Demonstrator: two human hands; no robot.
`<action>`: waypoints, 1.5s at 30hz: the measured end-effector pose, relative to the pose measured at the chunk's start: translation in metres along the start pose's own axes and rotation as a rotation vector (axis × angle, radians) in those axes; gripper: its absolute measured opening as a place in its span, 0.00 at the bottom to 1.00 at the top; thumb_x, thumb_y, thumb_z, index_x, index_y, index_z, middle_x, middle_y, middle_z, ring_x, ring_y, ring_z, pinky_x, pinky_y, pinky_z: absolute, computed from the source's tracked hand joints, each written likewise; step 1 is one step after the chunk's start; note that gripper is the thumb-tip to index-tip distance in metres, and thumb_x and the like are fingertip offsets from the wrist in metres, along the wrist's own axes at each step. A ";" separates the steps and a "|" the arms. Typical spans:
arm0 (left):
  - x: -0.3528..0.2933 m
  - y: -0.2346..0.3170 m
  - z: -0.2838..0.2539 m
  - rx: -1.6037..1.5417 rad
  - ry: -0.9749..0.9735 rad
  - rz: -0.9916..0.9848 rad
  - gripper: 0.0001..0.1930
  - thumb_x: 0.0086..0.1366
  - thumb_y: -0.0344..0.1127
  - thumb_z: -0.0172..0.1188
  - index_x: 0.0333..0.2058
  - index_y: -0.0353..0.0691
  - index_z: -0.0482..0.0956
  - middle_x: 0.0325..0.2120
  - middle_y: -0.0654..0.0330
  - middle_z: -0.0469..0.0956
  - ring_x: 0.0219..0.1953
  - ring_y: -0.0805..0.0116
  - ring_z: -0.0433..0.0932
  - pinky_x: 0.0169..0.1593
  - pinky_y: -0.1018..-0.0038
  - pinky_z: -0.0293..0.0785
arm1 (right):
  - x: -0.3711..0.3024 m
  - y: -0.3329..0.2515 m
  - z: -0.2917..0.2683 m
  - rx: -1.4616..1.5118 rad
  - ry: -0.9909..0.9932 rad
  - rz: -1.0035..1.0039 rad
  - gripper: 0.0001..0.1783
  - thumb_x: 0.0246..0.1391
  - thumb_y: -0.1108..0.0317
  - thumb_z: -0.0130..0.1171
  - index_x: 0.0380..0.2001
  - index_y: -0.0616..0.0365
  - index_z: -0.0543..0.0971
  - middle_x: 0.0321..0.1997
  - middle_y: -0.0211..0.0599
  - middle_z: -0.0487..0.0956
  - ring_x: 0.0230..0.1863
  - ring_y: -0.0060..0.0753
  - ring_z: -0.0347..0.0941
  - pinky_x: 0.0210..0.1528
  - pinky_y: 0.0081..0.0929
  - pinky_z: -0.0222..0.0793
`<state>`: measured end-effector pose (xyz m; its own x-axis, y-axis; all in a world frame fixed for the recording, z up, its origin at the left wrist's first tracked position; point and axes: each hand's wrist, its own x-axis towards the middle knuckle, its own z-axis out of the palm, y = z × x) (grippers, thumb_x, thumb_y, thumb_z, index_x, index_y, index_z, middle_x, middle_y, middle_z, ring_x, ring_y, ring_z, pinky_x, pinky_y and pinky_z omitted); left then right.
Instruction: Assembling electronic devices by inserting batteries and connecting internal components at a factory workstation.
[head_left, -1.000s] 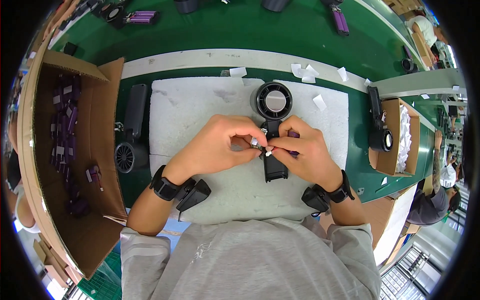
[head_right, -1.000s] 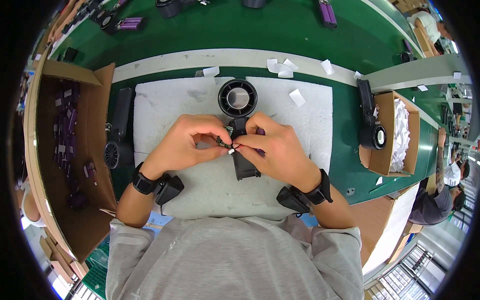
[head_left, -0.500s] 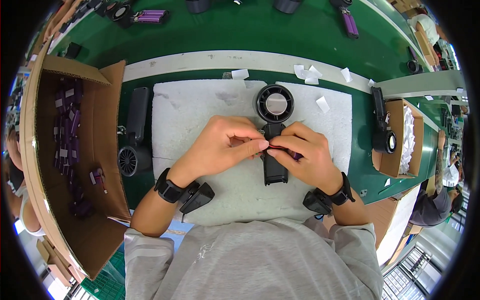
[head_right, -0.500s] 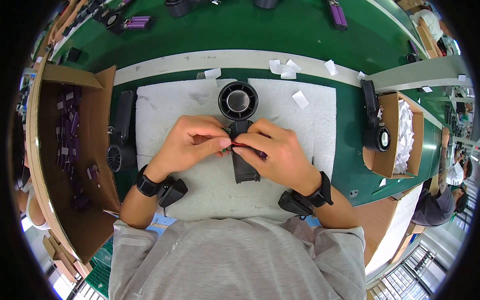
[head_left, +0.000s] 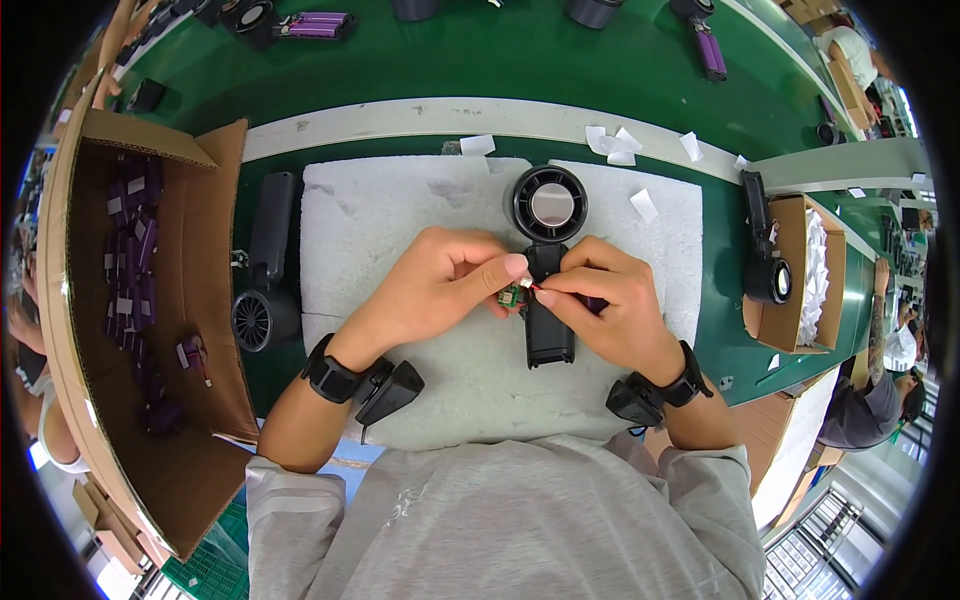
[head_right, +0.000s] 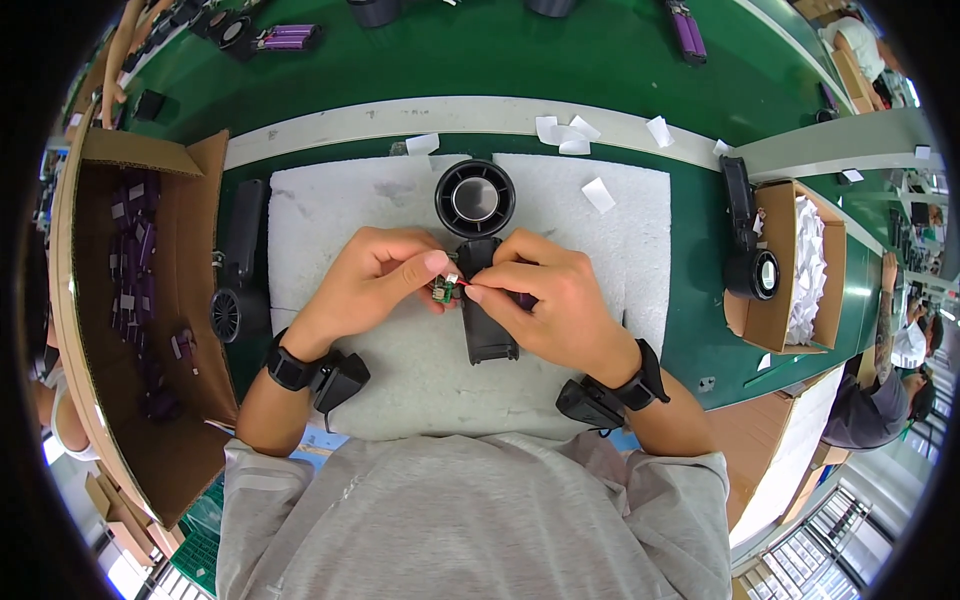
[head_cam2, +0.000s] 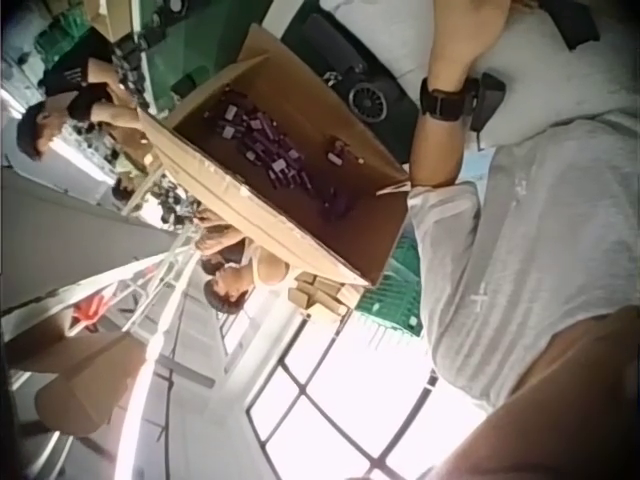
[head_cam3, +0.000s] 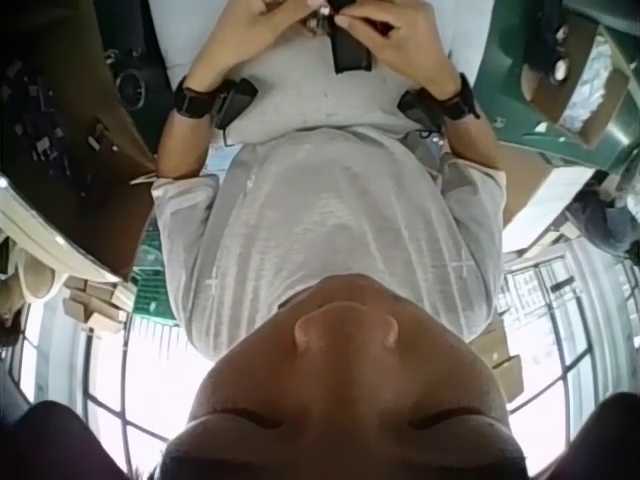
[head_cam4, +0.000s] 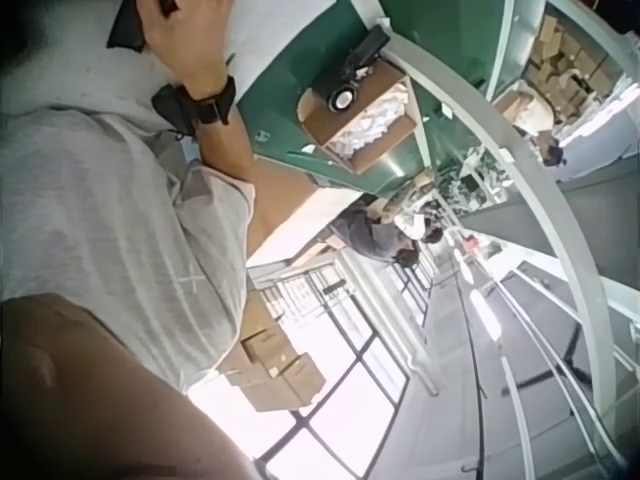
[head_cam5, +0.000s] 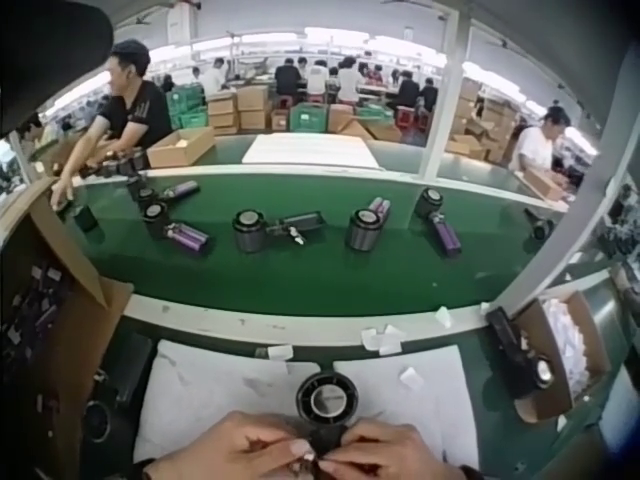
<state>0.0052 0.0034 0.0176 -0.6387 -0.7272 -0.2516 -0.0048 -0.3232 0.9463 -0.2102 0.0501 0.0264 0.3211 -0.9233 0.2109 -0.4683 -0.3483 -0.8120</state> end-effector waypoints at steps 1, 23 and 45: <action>0.000 0.000 0.000 -0.010 0.000 0.005 0.10 0.65 0.34 0.63 0.31 0.31 0.82 0.23 0.60 0.79 0.26 0.76 0.78 0.29 0.79 0.74 | 0.000 0.001 0.002 0.006 0.007 -0.003 0.06 0.43 0.75 0.70 0.28 0.60 0.84 0.27 0.34 0.74 0.23 0.25 0.69 0.23 0.22 0.62; -0.003 0.003 -0.001 0.295 -0.053 0.232 0.08 0.57 0.20 0.63 0.36 0.33 0.82 0.31 0.60 0.79 0.34 0.72 0.79 0.40 0.78 0.78 | 0.000 -0.005 0.003 0.022 -0.006 0.082 0.09 0.41 0.75 0.71 0.30 0.58 0.85 0.27 0.31 0.69 0.25 0.24 0.66 0.25 0.22 0.60; -0.001 -0.001 -0.010 0.034 -0.066 0.107 0.15 0.56 0.17 0.63 0.43 0.35 0.79 0.35 0.61 0.82 0.38 0.76 0.80 0.45 0.79 0.76 | -0.001 -0.001 0.002 0.023 -0.026 0.056 0.08 0.42 0.77 0.69 0.30 0.58 0.85 0.27 0.32 0.70 0.24 0.24 0.64 0.25 0.22 0.58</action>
<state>0.0130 -0.0015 0.0147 -0.6859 -0.7149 -0.1358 0.0408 -0.2240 0.9737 -0.2083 0.0517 0.0260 0.3166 -0.9365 0.1509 -0.4674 -0.2925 -0.8343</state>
